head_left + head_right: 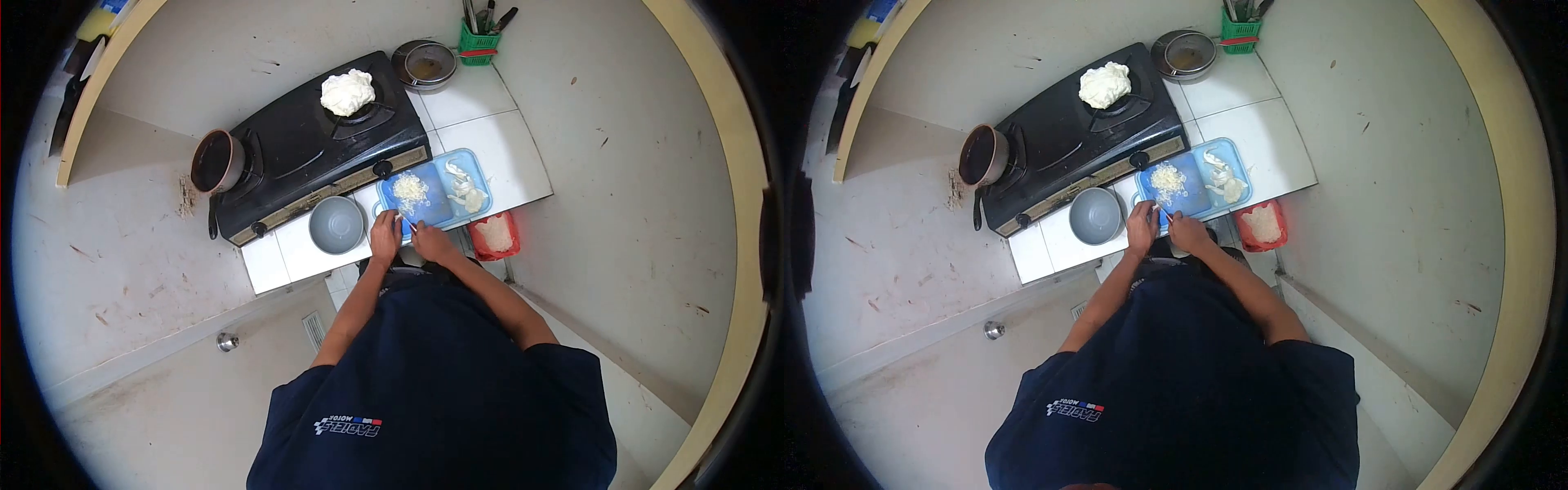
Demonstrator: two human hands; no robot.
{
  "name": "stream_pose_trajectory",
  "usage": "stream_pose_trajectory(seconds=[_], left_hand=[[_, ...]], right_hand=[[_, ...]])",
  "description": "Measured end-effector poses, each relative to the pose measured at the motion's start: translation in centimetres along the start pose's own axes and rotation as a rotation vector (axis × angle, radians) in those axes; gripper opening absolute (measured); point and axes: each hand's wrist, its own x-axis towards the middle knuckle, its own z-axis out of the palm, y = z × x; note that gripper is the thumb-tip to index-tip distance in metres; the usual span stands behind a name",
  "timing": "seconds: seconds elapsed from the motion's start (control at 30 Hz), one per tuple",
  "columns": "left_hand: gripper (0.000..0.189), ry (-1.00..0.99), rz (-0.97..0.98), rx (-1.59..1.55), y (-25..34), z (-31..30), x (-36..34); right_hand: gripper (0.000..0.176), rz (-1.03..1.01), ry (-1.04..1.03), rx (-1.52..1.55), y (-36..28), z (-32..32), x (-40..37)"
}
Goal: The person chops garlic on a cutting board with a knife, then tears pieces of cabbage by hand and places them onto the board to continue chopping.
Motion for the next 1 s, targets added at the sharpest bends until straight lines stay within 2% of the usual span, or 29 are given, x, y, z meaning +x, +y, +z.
stream_pose_trajectory(seconds=[0.13,0.3,0.5,0.73,0.83,0.9,1.0], left_hand=[[0.014,0.008,0.028,0.035,0.3,-0.1,0.2],[0.015,0.005,0.031,0.048,0.6,-0.4,0.2],[0.015,-0.005,0.036,0.025,0.4,-0.4,0.3],[0.015,-0.017,0.036,0.053,0.1,-0.3,0.3],[0.015,-0.016,0.027,0.047,0.1,-0.3,0.2],[0.015,-0.018,0.029,0.045,0.2,-0.2,0.3],[0.015,-0.017,0.036,0.036,0.2,-0.3,0.3]], right_hand=[[0.035,-0.036,-0.03,-0.029,0.5,-1.1,-1.6],[0.036,0.059,-0.07,-0.022,0.1,-2.3,-1.7],[0.037,-0.024,-0.027,0.021,0.5,-1.0,-1.8],[0.037,-0.015,-0.052,0.032,-0.4,-2.1,-2.3],[0.036,-0.02,-0.033,0.022,-0.6,-1.8,-2.1],[0.036,-0.061,0.055,0.019,-0.3,-0.8,-1.6],[0.035,-0.067,0.051,0.005,0.1,0.1,-0.1]])
